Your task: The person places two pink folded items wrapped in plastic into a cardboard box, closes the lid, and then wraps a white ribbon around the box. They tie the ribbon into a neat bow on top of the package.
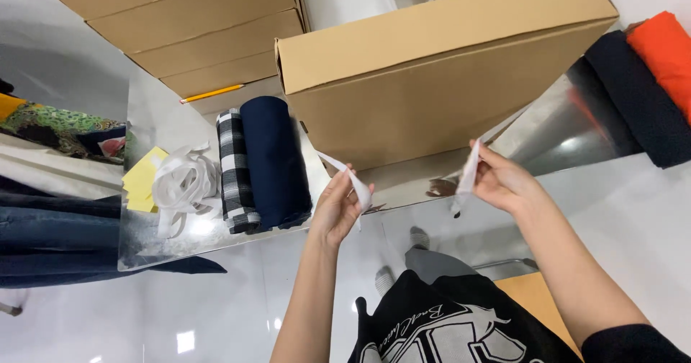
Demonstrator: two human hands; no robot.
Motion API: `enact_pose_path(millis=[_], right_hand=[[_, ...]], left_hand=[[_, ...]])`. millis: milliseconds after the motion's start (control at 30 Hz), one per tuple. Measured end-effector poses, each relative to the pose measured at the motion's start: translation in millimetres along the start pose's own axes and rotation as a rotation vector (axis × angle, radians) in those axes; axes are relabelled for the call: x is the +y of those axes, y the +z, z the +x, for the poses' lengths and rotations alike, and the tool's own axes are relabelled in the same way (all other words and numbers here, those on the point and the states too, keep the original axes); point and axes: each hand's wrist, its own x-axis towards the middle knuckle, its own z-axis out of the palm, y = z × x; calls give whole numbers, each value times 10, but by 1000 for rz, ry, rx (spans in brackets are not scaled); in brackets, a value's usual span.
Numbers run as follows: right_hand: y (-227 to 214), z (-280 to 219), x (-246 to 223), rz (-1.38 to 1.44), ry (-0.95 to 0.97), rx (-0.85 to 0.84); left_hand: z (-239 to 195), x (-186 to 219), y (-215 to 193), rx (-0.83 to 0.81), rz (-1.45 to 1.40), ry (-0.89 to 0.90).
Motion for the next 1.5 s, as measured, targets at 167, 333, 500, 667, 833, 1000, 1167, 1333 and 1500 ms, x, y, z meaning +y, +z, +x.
enact_pose_path(millis=[167, 333, 500, 667, 833, 1000, 1167, 1333, 1500], right_hand=[[549, -323, 436, -139, -10, -24], [939, -562, 716, -317, -108, 13], [819, -248, 923, -474, -243, 63], [1032, -481, 810, -561, -260, 75], [987, -421, 736, -591, -232, 38], [797, -405, 608, -561, -269, 16], [639, -545, 288, -850, -540, 86], [590, -691, 213, -1234, -898, 55], [667, -740, 87, -1475, -980, 5]], left_hand=[[118, -374, 263, -7, 157, -56], [-169, -423, 987, 13, 388, -50], [-160, -522, 1240, 112, 845, 204], [17, -569, 1276, 103, 1015, 251], [442, -818, 1006, 103, 1054, 194], [630, -816, 842, 65, 1023, 230], [242, -660, 1159, 37, 1006, 234], [322, -666, 1057, 6, 995, 212], [361, -684, 992, -33, 960, 223]])
